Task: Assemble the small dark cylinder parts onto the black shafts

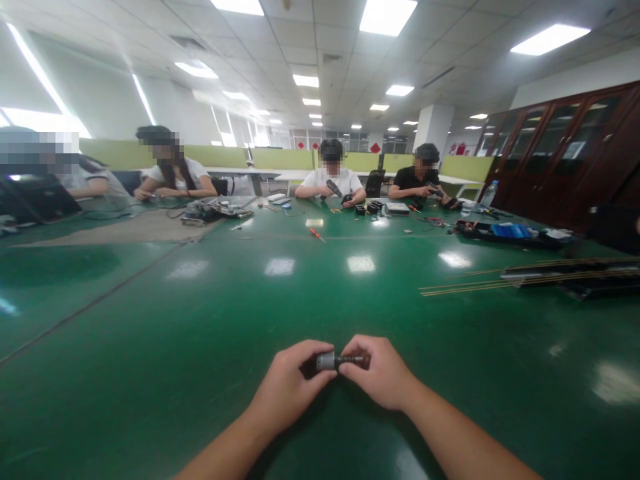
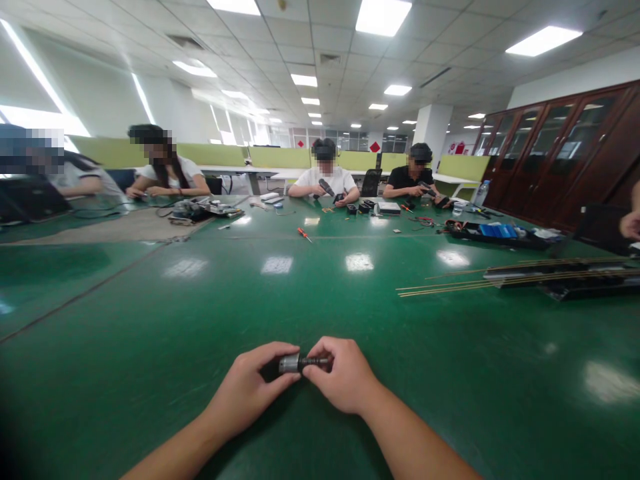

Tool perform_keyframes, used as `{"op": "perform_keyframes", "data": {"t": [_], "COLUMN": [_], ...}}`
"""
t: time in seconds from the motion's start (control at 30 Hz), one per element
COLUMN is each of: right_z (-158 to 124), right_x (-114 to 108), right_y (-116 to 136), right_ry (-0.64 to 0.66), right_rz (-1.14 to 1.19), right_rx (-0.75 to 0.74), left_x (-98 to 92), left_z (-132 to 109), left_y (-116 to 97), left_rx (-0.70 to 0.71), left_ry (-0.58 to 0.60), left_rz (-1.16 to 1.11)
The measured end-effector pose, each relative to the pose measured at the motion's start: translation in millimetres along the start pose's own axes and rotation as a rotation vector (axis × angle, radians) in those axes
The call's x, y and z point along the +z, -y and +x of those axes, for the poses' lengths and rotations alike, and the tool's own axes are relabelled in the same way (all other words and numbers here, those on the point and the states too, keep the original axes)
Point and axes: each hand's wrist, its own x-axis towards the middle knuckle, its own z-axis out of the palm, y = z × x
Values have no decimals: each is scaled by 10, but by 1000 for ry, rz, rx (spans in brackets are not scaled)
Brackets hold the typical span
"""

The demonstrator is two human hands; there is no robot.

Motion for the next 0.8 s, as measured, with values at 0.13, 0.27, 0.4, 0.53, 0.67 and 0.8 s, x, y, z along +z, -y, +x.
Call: {"op": "perform_keyframes", "data": {"t": [0.13, 0.27, 0.4, 0.53, 0.67, 0.8], "right_z": [-4, -7, -8, -8, -8, -6], "right_x": [-11, -17, -20, -23, -25, -22], "right_y": [8, 17, 22, 21, 16, -2], "right_ry": [-1, -8, -6, -9, -7, 1], "right_rz": [-5, -23, -21, -23, -18, -5], "right_rx": [7, 7, 0, 3, -3, 0], "left_x": [5, 4, -4, -11, -11, -15], "left_z": [-5, -10, -3, -1, -3, 1], "left_y": [9, 11, -9, -27, -20, -21], "left_rx": [0, -10, -7, 14, 22, 25], "left_ry": [-2, 3, 5, -11, -18, -19], "left_rz": [4, 7, 3, 5, 6, 3]}}
